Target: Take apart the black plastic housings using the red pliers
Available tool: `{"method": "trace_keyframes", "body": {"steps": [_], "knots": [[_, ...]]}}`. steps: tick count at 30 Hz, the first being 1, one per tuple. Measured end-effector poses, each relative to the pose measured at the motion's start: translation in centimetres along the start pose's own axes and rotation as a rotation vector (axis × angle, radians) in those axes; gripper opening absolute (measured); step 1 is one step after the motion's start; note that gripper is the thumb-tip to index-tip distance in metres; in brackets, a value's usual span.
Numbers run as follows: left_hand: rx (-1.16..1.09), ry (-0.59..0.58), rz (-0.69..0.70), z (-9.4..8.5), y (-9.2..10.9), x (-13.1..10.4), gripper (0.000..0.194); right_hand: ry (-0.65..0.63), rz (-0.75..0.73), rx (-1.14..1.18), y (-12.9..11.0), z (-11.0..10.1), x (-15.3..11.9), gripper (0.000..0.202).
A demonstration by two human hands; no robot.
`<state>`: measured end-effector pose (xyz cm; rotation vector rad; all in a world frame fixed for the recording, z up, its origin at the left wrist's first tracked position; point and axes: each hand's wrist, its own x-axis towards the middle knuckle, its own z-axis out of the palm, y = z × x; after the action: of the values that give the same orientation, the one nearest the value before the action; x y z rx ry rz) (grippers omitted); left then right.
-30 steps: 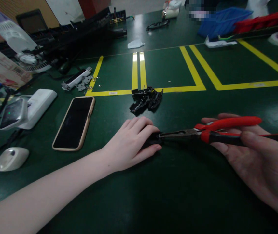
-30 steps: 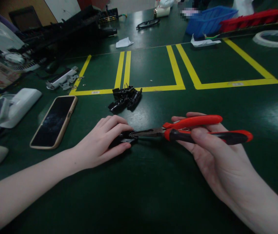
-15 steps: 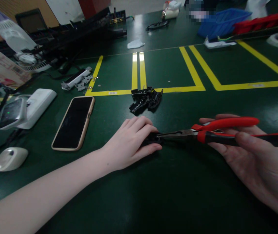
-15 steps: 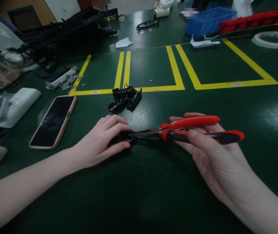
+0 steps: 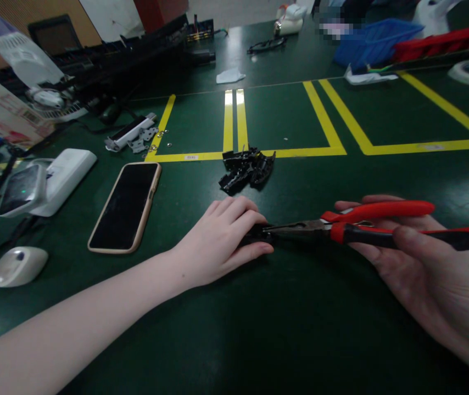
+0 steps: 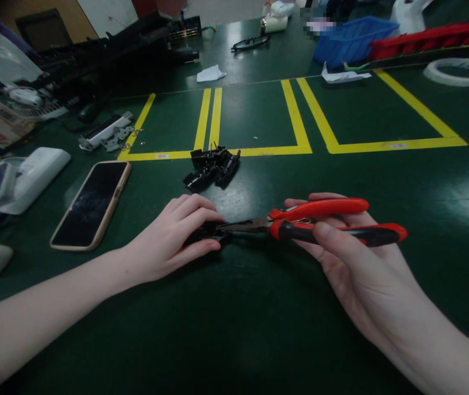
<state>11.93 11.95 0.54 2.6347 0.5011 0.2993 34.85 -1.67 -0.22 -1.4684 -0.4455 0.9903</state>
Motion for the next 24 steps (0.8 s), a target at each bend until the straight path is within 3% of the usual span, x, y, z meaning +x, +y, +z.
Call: {"method": "trace_keyframes", "body": {"steps": [20, 24], "knots": [[-0.023, -0.023, 0.005, -0.3, 0.23, -0.04, 0.036, 0.082, 0.097, 0.062, -0.77, 0.88, 0.1, 0.063], [0.003, -0.016, 0.016, -0.15, 0.11, -0.13, 0.029, 0.1, 0.093, 0.051, -0.85, 1.01, 0.12, 0.067]]}}
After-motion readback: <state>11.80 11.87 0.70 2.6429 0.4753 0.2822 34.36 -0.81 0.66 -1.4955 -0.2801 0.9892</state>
